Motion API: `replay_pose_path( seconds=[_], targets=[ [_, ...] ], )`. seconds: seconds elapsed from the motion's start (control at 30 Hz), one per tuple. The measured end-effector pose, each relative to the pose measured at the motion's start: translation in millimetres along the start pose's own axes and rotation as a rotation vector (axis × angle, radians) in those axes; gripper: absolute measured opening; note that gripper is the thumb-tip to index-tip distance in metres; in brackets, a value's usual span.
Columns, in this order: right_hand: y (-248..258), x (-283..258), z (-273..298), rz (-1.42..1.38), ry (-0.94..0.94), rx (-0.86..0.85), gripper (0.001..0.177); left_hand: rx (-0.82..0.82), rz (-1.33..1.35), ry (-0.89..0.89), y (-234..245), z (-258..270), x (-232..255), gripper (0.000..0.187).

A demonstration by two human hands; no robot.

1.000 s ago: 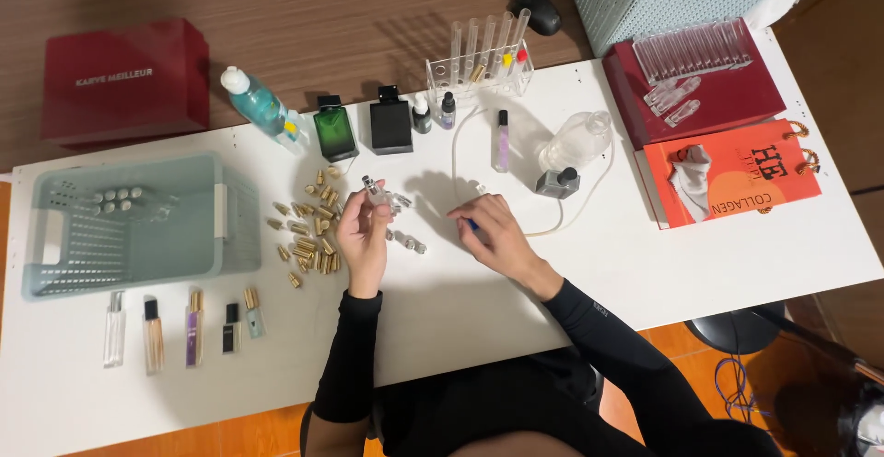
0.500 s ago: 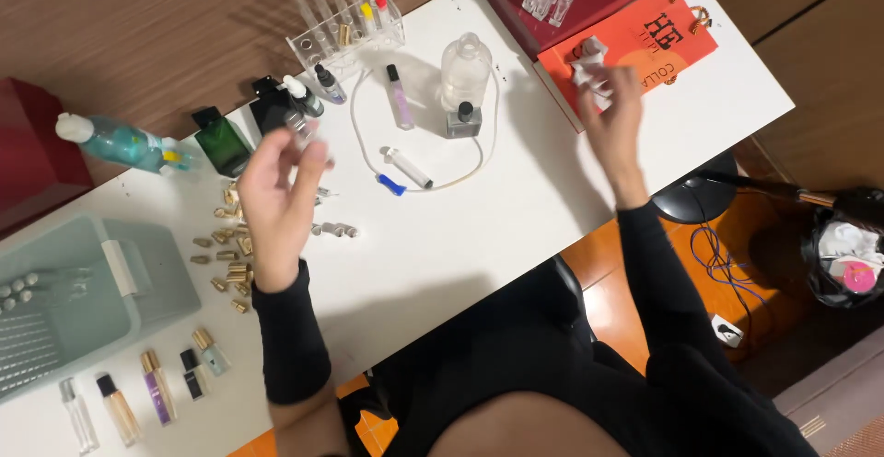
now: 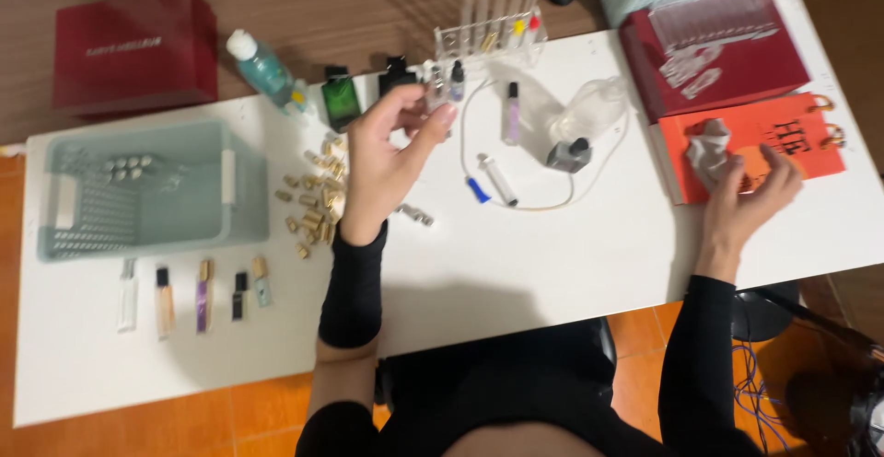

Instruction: Cleaning a glass perfume vial with a white cloth.

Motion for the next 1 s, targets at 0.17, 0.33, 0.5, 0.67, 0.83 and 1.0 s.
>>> replay_pose_path(
  seconds=[0.17,0.33,0.5,0.67,0.83,1.0],
  targets=[
    [-2,-3,-1,0.053,-0.095,-0.025,0.025,-0.015,0.062,-0.035,6,-7,-8,0.025],
    [-4,0,3,0.286,0.033,-0.068,0.025,0.039,0.136,0.029,27,1,-21,0.027],
    [6,-48,-3,0.055,0.177,0.072,0.012,0.055,0.188,-0.050,48,8,-12,0.024],
    [-30,-119,17,-0.047,0.344,0.046,0.019,0.003,0.289,-0.116,43,4,-21,0.031],
    [-100,-271,21,-0.203,0.460,-0.555,0.029,-0.061,0.313,-0.186,32,12,-22,0.027],
    [-195,-347,34,-0.288,0.766,-0.788,0.029,-0.011,0.186,-0.103,33,4,-17,0.031]
  ],
)
Point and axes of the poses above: each hand's wrist, its own z-axis away from the middle knuckle, its own y-axis out of the back of the hand, x = y × z, the point moved 5 cm from there along -z, towards the middle knuckle, and after that the axes turned 3 degrees about -x, right-handed, at the moved point
